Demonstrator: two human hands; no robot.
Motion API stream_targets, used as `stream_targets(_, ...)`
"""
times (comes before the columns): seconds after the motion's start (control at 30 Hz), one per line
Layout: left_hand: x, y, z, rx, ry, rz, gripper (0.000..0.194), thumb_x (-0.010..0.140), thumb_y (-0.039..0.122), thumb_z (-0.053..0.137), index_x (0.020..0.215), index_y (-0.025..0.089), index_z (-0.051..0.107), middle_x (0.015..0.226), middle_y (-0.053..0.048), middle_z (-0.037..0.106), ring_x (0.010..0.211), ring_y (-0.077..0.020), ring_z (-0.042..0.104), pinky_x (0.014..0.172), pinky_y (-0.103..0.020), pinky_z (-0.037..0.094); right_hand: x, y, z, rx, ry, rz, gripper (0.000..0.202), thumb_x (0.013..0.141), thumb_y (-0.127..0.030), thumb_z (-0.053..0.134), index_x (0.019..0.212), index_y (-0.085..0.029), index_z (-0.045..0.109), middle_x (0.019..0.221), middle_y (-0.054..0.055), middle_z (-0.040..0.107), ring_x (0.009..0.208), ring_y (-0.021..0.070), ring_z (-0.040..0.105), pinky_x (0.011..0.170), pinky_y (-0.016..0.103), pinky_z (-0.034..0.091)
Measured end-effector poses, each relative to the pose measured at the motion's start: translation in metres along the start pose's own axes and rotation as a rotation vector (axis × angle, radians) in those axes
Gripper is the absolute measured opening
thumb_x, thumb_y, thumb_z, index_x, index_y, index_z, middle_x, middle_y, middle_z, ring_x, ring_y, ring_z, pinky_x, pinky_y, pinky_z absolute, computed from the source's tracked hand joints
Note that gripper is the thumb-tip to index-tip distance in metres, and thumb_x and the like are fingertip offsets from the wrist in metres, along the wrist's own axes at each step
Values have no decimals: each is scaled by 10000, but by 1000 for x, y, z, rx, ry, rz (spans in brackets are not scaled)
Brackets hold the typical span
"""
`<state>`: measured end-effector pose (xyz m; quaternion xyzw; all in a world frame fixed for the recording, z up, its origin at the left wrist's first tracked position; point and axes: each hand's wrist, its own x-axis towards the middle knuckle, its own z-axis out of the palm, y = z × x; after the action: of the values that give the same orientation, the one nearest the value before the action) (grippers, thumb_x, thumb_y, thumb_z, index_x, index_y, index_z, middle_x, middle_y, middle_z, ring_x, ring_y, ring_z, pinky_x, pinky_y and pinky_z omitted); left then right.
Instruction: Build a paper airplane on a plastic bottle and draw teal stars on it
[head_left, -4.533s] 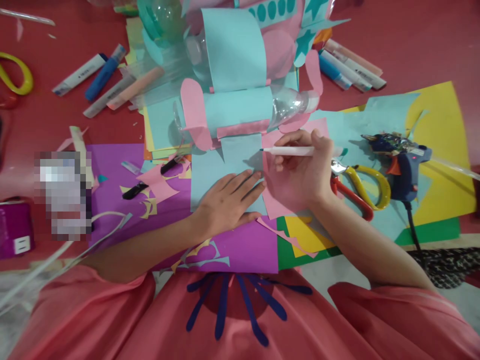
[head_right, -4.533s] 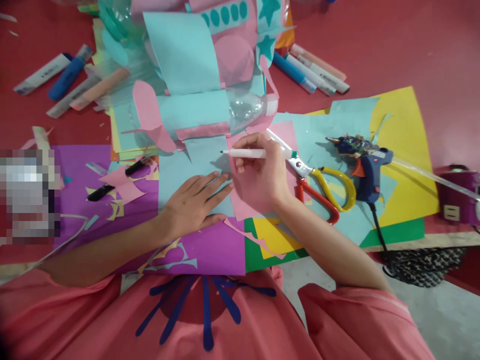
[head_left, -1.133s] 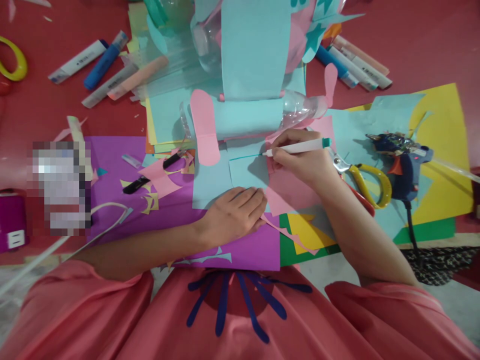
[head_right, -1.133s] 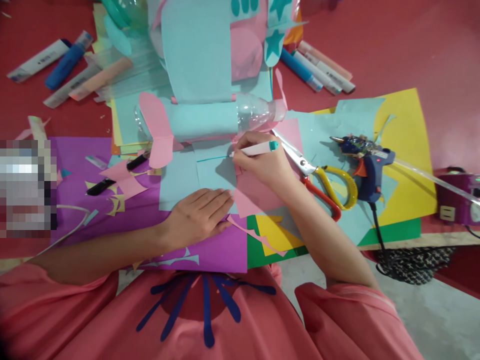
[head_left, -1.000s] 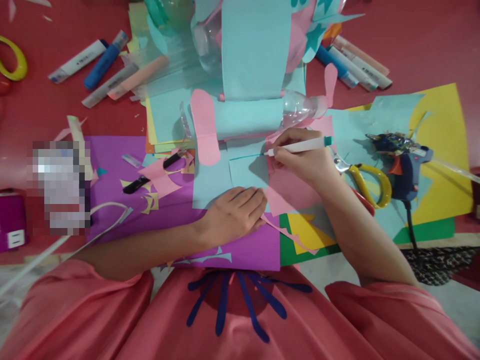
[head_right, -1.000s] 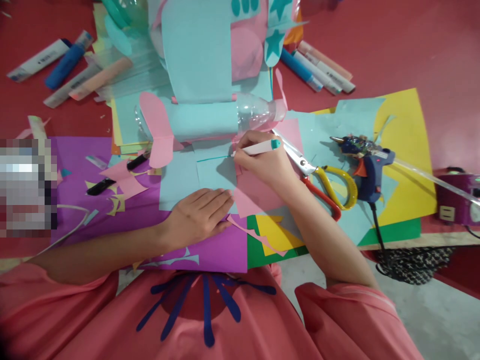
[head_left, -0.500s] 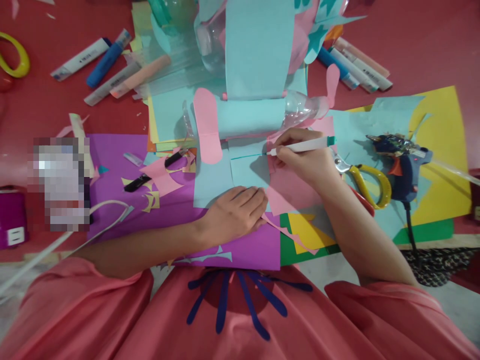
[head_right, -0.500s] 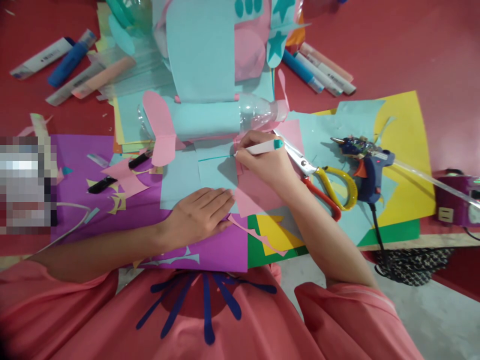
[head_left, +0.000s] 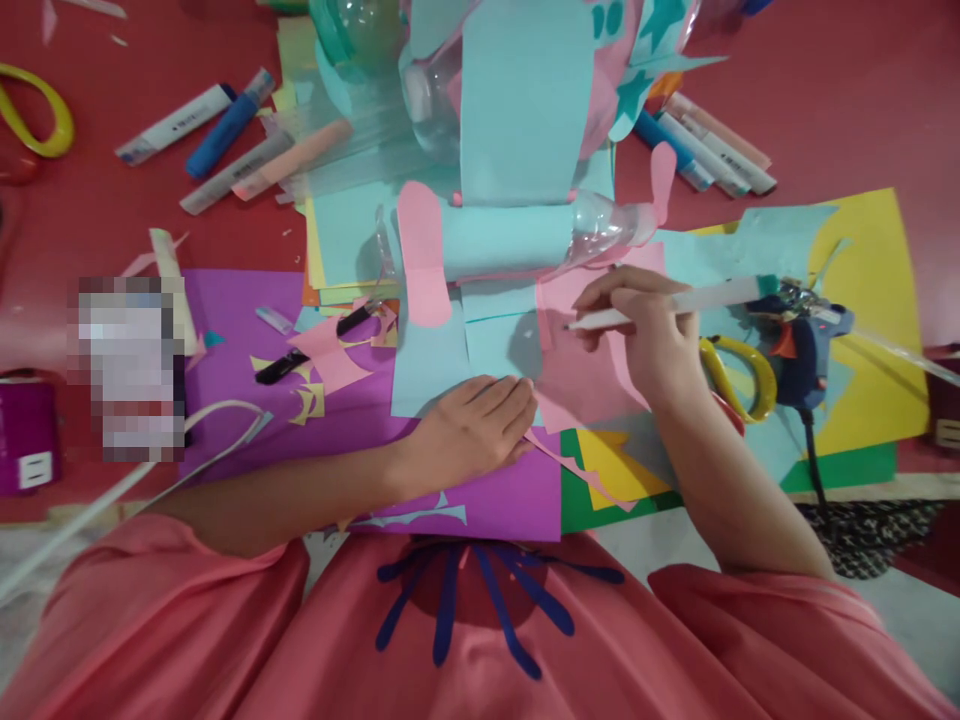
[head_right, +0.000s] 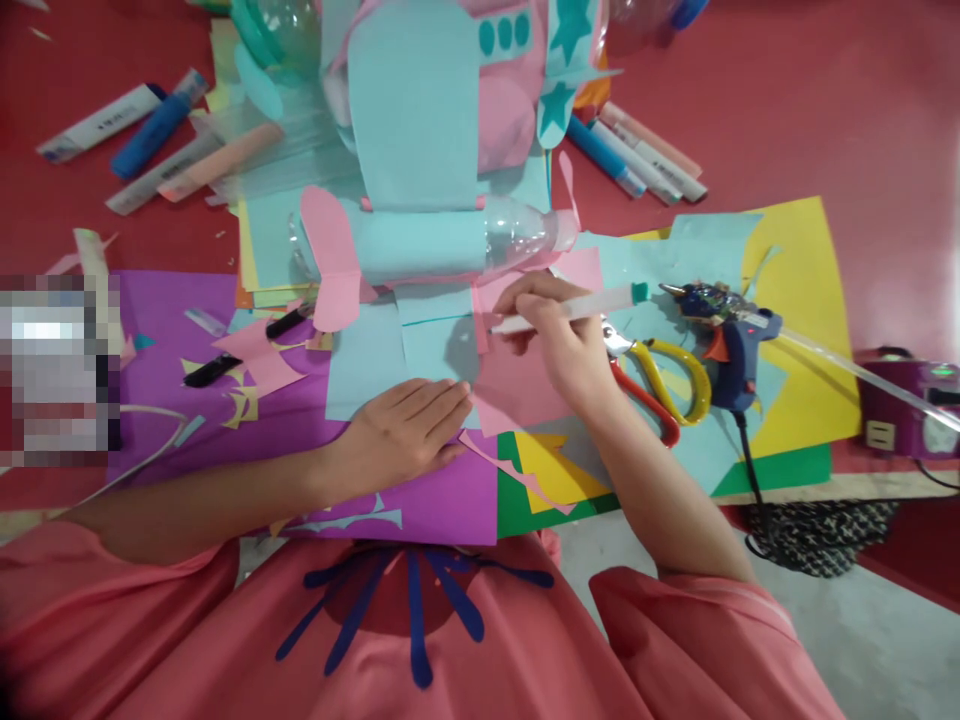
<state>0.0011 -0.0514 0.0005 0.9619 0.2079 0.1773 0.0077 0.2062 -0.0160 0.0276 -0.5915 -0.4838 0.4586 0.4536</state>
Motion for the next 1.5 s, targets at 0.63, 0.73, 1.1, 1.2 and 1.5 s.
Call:
stream_targets(0.63, -10, 31, -10, 107, -303, -67, 706, 920, 642, 464, 1338, 80, 544, 1450, -219, 493, 1248, -271, 537, 896, -319, 391, -13, 28, 5, -263, 35, -81, 48, 781, -255, 622, 767, -224, 589, 647, -12, 644, 551, 128, 580, 499, 292, 461)
stream_targets(0.73, -9, 30, -11, 120, -311, -57, 702, 914, 635, 486, 1342, 81, 542, 1443, -221, 498, 1221, -280, 553, 870, -324, 400, -13, 27, 6, -276, 34, -88, 41, 781, -245, 618, 769, -227, 584, 641, -9, 644, 545, 129, 575, 497, 294, 458)
stream_targets(1.1, -6, 30, -12, 138, -337, -50, 655, 936, 606, 467, 1333, 92, 548, 1431, -216, 517, 1204, -285, 562, 865, -332, 400, -12, 33, 7, -260, 12, -105, 92, 788, -274, 643, 758, -215, 580, 583, -40, 598, 522, 104, 534, 487, 263, 425)
stream_targets(1.2, -6, 29, -12, 127, -312, -48, 645, 941, 607, 450, 1312, 92, 565, 1399, -212, 551, 1185, -289, 573, 857, -337, 399, -13, 34, 7, -283, -15, -126, 110, 799, -295, 648, 753, -219, 582, 576, -36, 601, 519, 113, 534, 483, 271, 415)
stream_targets(1.5, -7, 30, -13, 82, -290, -48, 600, 941, 549, 493, 1279, 60, 582, 1314, -246, 604, 1141, -321, 604, 844, -352, 389, -18, 31, 9, -346, -37, -179, 112, 791, -289, 644, 723, -222, 585, 576, -25, 611, 502, 118, 517, 473, 270, 421)
